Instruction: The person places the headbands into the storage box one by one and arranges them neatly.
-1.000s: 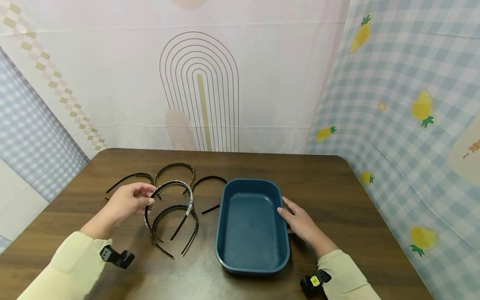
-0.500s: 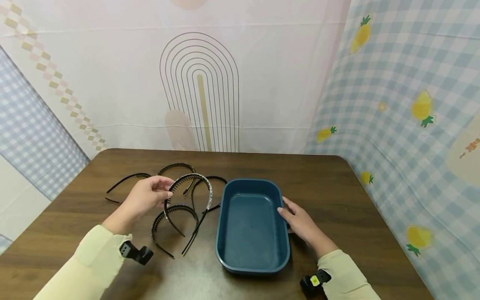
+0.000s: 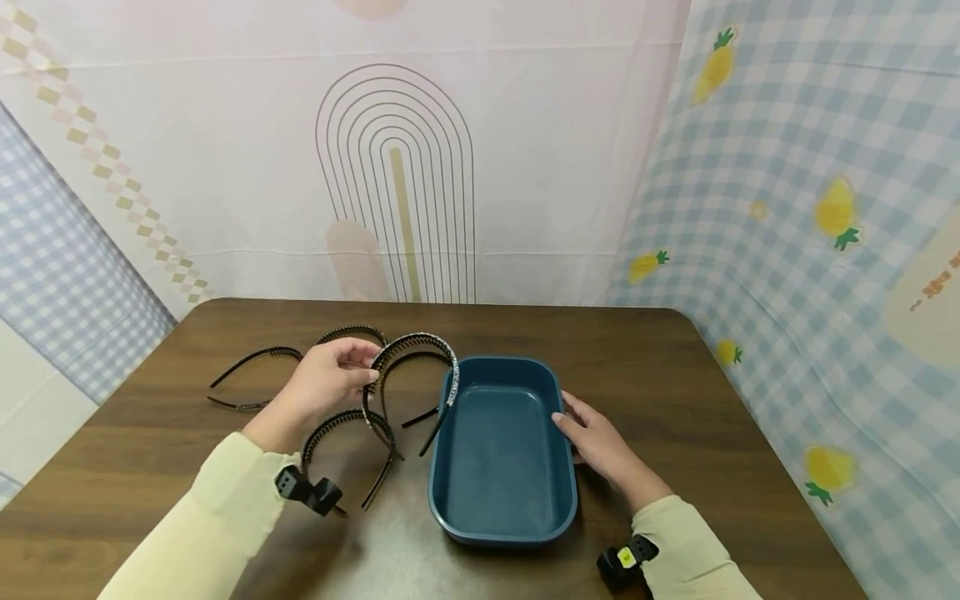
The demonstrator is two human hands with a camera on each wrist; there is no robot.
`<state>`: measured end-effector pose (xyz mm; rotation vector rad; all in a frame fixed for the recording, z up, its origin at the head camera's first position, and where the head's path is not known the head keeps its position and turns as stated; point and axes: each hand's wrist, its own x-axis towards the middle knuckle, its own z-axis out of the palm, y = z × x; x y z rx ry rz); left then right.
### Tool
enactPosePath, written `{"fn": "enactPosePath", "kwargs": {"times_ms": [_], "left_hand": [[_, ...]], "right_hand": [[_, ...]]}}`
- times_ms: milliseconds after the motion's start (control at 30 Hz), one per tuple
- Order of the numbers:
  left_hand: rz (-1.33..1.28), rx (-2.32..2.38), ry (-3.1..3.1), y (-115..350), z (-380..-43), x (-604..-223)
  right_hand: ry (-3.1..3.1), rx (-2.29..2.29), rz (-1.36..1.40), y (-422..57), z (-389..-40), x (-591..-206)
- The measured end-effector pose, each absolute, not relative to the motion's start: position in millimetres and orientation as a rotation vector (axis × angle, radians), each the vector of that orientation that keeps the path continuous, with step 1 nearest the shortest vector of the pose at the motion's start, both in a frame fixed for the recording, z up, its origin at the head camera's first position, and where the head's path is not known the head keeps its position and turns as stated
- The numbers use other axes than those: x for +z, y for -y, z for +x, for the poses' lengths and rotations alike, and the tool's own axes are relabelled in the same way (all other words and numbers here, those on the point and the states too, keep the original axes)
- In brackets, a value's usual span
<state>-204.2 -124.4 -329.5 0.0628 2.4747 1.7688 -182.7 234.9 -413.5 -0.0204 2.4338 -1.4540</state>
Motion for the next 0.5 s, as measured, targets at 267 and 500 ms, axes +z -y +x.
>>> {"fn": "enactPosePath", "kwargs": {"times_ms": [267,500], "left_hand": [[0.061,1.792,-2.437,108,-209,-329],[0.076,1.815,-2.410,91,-213,-327]], "right_hand": [[-2.434,-1.475,-0.027,-235,-184,-414],[-2.420,-1.493,-0.029,-234,-182,-413]]}}
